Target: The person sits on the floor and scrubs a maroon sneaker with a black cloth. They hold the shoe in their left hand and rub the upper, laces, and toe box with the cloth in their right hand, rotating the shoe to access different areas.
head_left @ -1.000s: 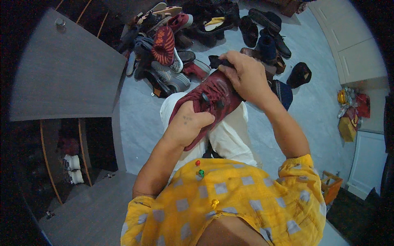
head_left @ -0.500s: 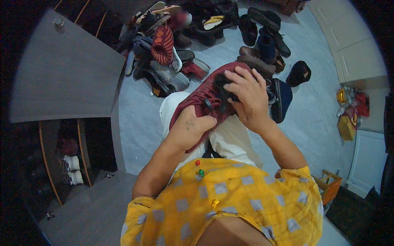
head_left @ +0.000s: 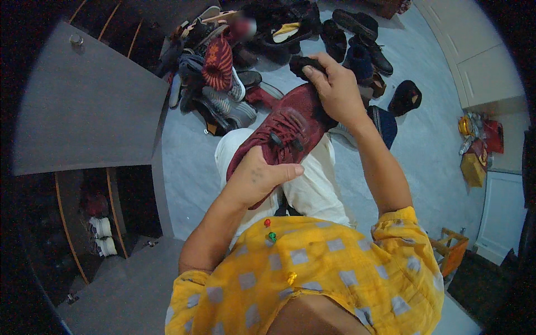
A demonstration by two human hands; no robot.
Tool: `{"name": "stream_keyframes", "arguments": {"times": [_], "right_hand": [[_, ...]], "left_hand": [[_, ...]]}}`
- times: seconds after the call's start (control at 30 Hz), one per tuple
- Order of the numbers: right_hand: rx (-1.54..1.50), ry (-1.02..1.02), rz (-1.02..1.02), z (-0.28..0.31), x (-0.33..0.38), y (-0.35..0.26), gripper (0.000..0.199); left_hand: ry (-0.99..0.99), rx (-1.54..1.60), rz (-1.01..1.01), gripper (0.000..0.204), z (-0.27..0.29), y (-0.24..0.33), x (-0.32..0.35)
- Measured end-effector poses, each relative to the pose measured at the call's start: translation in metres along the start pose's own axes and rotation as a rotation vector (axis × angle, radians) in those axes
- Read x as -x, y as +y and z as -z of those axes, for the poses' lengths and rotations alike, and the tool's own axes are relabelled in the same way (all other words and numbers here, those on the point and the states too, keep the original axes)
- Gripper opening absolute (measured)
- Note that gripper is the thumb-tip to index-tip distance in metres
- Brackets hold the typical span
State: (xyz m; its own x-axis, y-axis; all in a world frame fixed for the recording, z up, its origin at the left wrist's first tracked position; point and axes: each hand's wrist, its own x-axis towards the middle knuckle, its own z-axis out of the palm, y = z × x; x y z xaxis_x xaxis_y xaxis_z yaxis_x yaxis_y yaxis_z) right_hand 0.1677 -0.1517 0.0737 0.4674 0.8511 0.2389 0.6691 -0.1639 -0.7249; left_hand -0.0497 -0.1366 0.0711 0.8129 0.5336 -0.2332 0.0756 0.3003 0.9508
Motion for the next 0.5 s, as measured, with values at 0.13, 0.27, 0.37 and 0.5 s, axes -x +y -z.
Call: {"name": "stream_keyframes", "arguments": {"times": [0.13, 0.27, 0.37, 0.5], "right_hand": [[-0.013, 0.114, 0.172, -0.005, 0.021, 0.004, 0.023], [0.043, 0.178, 0.337, -0.006, 0.044, 0.000, 0.030], [0.139, 0.188, 0.423, -0.009, 0.061, -0.001, 0.041], [0.176, 0.143, 0.468, -0.014, 0.087, -0.006, 0.045]], "left_hand": [[0.010, 0.040, 0.063, 0.050, -0.003, 0.005, 0.003], [0.024, 0.034, 0.052, 0.047, 0.000, -0.004, 0.005], [0.047, -0.004, 0.056, 0.043, -0.003, -0.001, 0.006], [0.017, 0.034, 0.072, 0.037, -0.004, 0.004, 0.005]]}}
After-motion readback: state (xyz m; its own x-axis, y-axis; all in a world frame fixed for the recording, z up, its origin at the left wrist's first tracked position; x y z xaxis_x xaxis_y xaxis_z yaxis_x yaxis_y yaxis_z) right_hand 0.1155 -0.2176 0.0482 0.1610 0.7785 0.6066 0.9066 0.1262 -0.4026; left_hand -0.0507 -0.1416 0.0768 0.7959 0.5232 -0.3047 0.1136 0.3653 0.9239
